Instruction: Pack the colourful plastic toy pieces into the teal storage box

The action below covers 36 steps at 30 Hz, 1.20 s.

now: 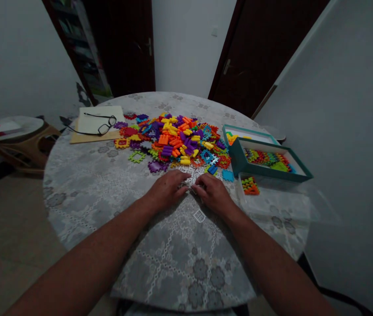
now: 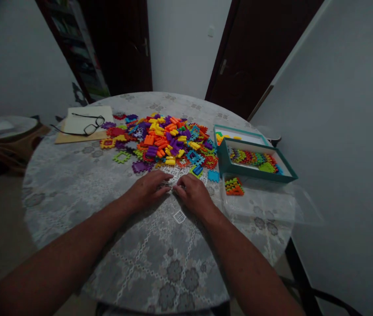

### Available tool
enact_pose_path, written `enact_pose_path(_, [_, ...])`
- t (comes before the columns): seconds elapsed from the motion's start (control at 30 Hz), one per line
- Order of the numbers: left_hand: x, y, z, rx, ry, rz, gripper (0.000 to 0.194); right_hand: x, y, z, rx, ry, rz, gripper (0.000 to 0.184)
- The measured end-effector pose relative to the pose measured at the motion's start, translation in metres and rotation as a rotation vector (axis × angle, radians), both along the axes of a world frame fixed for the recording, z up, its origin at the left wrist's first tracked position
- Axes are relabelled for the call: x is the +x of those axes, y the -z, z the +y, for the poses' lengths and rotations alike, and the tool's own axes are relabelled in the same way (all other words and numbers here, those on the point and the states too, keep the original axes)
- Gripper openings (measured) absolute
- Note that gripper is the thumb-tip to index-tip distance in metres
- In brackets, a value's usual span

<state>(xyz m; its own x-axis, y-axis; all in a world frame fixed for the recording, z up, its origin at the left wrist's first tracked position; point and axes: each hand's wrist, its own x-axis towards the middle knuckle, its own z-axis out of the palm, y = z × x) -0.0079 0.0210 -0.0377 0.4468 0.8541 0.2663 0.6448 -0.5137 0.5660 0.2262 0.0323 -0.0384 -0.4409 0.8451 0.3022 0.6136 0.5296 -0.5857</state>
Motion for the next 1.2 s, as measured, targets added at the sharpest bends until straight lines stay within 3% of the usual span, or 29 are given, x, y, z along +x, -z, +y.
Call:
enact_pose_path(0.1, [0.003,-0.002,-0.001,-0.055,0.049,-0.023,0.026,-0.003,-0.004,-0.002,-0.006,-0.066,0.006,0.011])
enact_pose_path(0.2, [0.004,-0.006,-0.002,-0.076,0.005,-0.055,0.019,-0.005,-0.005,-0.004,-0.044,-0.074,0.089,0.008])
enact_pose_path(0.4, [0.003,-0.018,-0.005,-0.244,-0.081,-0.289,0.016,-0.009,0.000,-0.006,-0.507,0.066,0.524,0.020])
enact_pose_path(0.5, [0.005,-0.021,-0.007,-0.333,-0.048,-0.351,0.016,-0.012,0.004,-0.004,-0.474,0.112,0.565,0.025])
enact_pose_path(0.6, [0.008,-0.020,-0.007,-0.380,-0.068,-0.373,0.016,-0.013,0.002,-0.004,-0.337,0.141,0.467,0.022])
enact_pose_path(0.7, [0.007,-0.015,-0.004,-0.408,-0.109,-0.456,0.014,-0.006,-0.012,-0.010,-0.253,0.131,0.266,0.014])
enact_pose_path(0.77, [0.003,-0.012,0.000,-0.417,-0.137,-0.545,0.011,0.003,-0.029,-0.018,-0.233,0.018,0.022,0.008])
enact_pose_path(0.87, [-0.005,-0.010,0.007,-0.405,-0.212,-0.622,0.011,0.015,-0.057,-0.034,-0.321,-0.222,-0.409,0.020])
enact_pose_path(0.93, [-0.008,-0.012,0.010,-0.388,-0.263,-0.626,0.013,0.018,-0.069,-0.042,-0.367,-0.263,-0.577,0.025])
enact_pose_path(1.07, [-0.008,-0.018,0.008,-0.395,-0.268,-0.614,0.020,0.015,-0.071,-0.047,-0.376,-0.285,-0.649,0.021])
enact_pose_path(1.2, [-0.005,-0.023,0.002,-0.406,-0.191,-0.557,0.009,0.016,-0.063,-0.044,-0.380,-0.284,-0.591,0.021])
